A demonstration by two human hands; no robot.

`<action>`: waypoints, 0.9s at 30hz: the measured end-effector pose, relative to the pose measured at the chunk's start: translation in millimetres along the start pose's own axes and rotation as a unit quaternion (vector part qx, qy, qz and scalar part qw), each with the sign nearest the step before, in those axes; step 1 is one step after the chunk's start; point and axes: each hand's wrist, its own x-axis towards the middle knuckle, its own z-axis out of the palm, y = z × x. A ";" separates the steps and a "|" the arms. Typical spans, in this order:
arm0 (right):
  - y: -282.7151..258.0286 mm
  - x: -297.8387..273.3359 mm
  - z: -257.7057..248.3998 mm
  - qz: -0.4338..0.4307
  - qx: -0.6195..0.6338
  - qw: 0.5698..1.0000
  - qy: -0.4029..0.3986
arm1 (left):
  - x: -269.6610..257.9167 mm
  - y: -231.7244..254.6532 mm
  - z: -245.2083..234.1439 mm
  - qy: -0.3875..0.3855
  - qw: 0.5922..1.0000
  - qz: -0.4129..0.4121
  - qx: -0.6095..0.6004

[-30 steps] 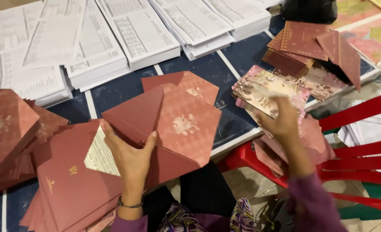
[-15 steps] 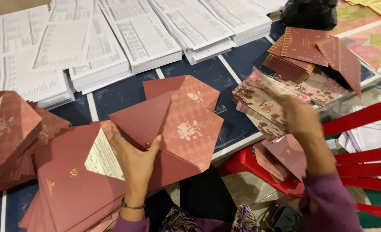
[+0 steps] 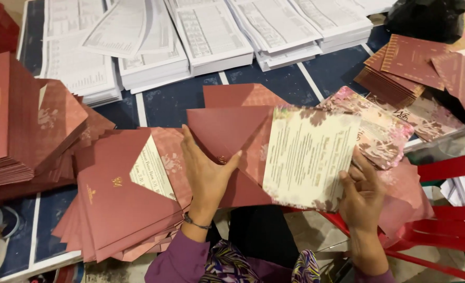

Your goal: The person inserts white papers into red envelopes one by one. They pick up an envelope, slide a paper inside, and place the completed envelope on a stack. The process is repeated continuously.

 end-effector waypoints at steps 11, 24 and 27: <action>-8.2 -12.5 38.2 0.012 -0.024 1.000 -0.015 | -14.7 -15.0 9.9 0.015 0.994 0.100 -0.037; -52.6 -29.8 150.3 0.042 -0.034 0.992 -0.118 | -8.3 -4.9 -68.7 0.008 1.000 0.003 0.007; -2.6 17.3 137.8 0.012 -0.024 0.995 -0.097 | 18.2 -49.3 -116.2 0.134 0.971 0.084 0.182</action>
